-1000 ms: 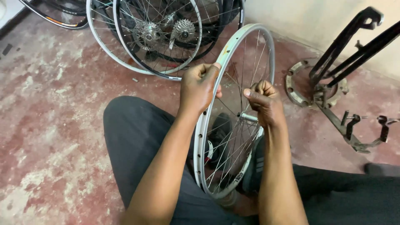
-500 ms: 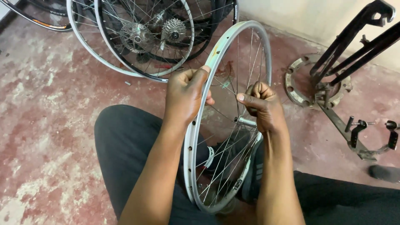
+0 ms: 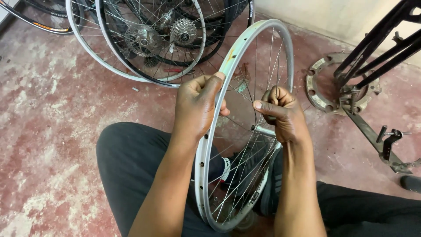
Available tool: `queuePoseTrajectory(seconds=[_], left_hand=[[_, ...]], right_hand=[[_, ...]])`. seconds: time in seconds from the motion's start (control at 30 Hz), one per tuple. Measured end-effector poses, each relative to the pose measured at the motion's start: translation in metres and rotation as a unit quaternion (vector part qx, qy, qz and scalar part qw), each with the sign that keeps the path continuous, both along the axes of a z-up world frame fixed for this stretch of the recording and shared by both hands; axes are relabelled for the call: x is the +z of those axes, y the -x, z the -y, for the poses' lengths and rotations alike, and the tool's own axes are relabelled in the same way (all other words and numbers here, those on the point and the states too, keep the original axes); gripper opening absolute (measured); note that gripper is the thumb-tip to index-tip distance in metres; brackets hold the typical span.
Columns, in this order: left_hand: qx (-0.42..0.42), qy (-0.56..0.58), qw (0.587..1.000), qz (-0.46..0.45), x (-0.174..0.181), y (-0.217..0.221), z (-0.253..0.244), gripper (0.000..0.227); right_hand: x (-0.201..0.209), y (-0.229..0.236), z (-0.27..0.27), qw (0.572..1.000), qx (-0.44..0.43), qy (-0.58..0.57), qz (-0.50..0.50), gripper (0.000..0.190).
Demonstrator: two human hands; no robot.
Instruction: The person sits on the floor and laces a bicycle wheel by inserting spokes into the hub and rim. They thread the spoke ends through the rim holes and secure them with nipples, rotating the wheel to continue the process.
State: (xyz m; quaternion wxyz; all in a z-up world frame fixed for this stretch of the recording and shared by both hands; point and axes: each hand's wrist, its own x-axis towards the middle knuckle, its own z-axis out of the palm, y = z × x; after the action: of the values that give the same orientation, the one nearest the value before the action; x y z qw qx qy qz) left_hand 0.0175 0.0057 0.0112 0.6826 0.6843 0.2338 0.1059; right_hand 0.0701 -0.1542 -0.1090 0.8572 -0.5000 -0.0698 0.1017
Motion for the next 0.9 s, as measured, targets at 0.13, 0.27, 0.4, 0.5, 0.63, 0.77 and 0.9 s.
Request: queuePoseTrajectory(seconds=[0.13, 0.27, 0.4, 0.5, 0.63, 0.77, 0.9], left_hand=[[-0.007, 0.01, 1.0, 0.011, -0.003, -0.002, 0.0, 0.025], [-0.014, 0.008, 1.0, 0.016, -0.001, -0.001, 0.001, 0.024], [-0.016, 0.007, 1.0, 0.014, -0.003, -0.002, 0.003, 0.024], [-0.015, 0.01, 1.0, 0.02, -0.001, -0.001, 0.006, 0.024], [-0.019, 0.01, 0.999, 0.023, 0.005, 0.002, 0.012, 0.022], [-0.022, 0.014, 0.999, 0.028, 0.007, 0.002, 0.016, 0.022], [-0.025, 0.008, 0.999, 0.026, 0.007, 0.002, 0.017, 0.022]], right_hand=[[0.001, -0.001, 0.002, 1.0, 0.004, -0.005, -0.001, 0.045], [-0.001, -0.001, 0.005, 1.0, 0.004, -0.012, -0.003, 0.044], [0.001, -0.001, 0.004, 1.0, 0.006, -0.009, 0.003, 0.045], [0.001, 0.0, 0.005, 1.0, 0.009, -0.02, 0.006, 0.044], [0.001, 0.001, 0.008, 1.0, 0.007, -0.022, 0.005, 0.044], [0.001, 0.001, 0.011, 1.0, 0.009, -0.026, 0.008, 0.044], [0.004, 0.003, 0.013, 1.0, 0.01, -0.026, 0.009, 0.043]])
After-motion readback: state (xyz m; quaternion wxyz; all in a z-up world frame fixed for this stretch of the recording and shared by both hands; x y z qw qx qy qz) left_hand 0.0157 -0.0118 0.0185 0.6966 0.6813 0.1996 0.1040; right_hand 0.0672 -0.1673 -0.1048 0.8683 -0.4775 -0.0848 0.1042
